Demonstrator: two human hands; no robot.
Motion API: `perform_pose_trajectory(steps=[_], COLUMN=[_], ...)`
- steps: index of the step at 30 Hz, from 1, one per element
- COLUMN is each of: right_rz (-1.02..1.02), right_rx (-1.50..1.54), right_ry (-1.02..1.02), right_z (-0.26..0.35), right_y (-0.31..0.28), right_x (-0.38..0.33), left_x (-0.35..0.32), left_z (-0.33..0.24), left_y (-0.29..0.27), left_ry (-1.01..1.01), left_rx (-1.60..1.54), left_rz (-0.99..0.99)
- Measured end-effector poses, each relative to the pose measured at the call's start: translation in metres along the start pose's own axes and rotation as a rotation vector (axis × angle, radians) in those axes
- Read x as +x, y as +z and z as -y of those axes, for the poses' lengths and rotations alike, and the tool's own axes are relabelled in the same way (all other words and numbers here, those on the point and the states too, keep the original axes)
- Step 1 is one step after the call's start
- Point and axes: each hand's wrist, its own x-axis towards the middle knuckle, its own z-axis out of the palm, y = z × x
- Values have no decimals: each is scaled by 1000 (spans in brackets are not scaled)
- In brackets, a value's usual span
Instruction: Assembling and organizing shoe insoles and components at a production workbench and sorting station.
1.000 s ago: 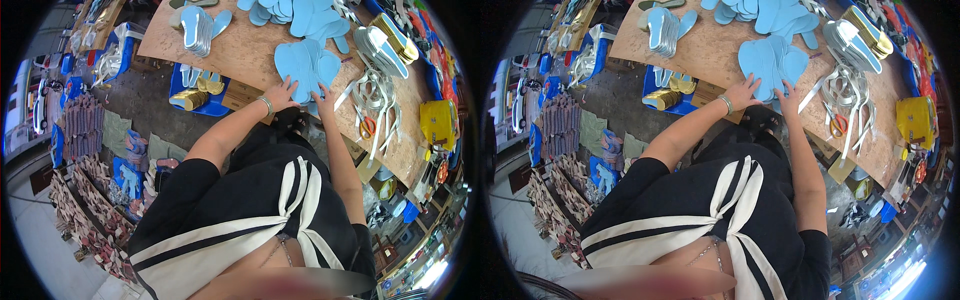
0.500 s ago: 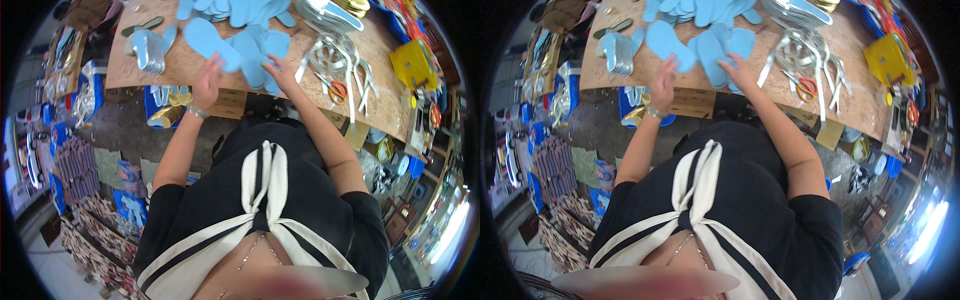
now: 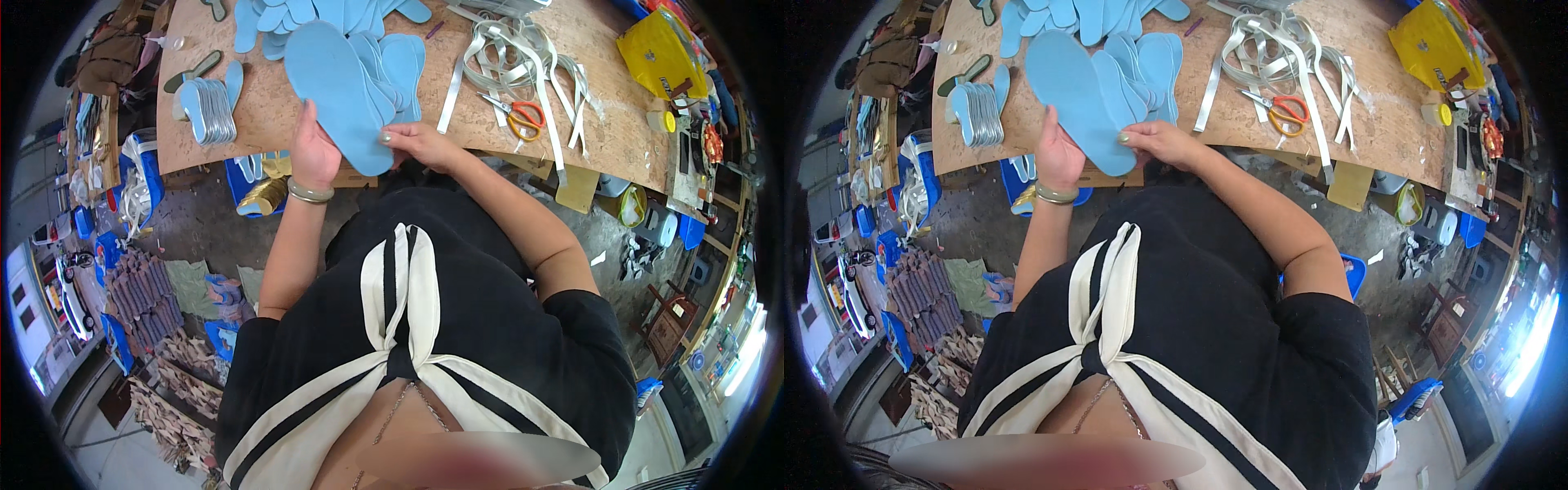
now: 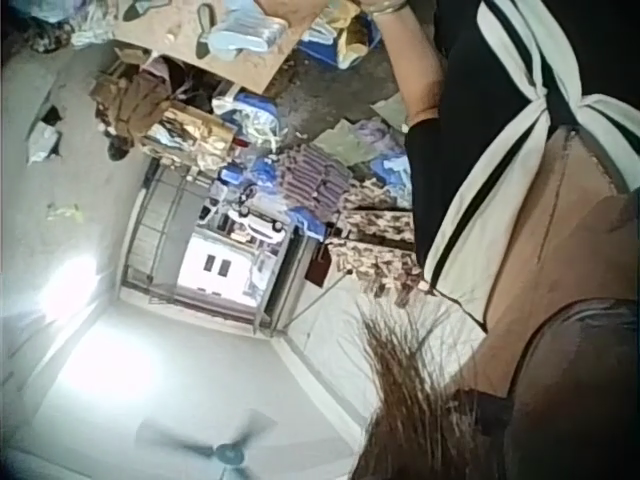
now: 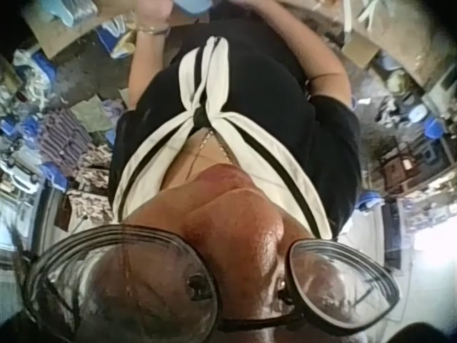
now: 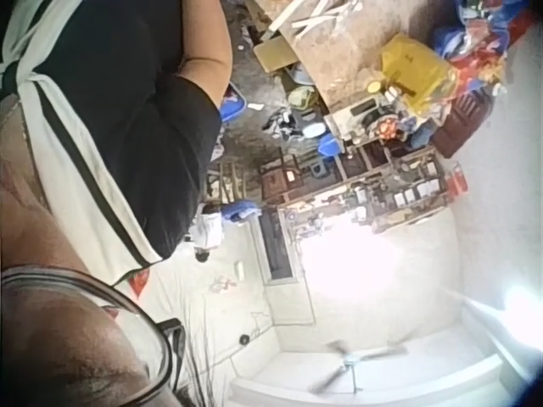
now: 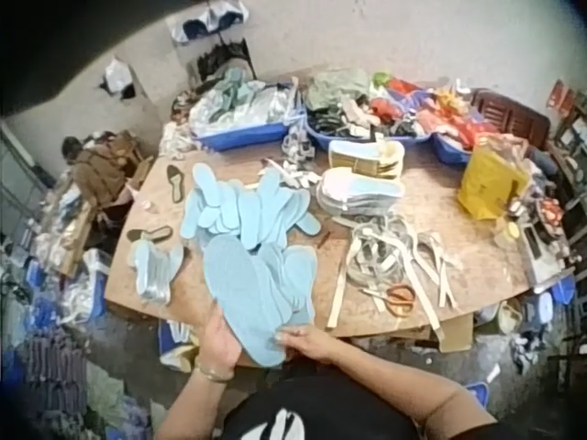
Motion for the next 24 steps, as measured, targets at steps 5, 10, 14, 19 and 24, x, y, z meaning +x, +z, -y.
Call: perform_pose_trajectory(steps=[5, 10, 14, 19, 24], right_rz=[-391, -200, 254, 349, 202], right_rx=[-756, -1504, -1676, -1783, -1867], right_ry=[95, -345, -378, -368, -428], right_z=[-83, -90, -72, -87, -98], right_y=[-112, -176, -168, -166, -164], right_x=[5, 15, 45, 71, 66], left_x=[3, -19, -28, -28, -26], left_z=[0, -1, 3, 0, -15], left_y=[-21, -71, -57, -49, -28], left_ry=[26, -89, -104, -47, -5], left_rx=[-40, -133, -50, -56, -91], left_rz=[-68, 81, -190, -178, -109])
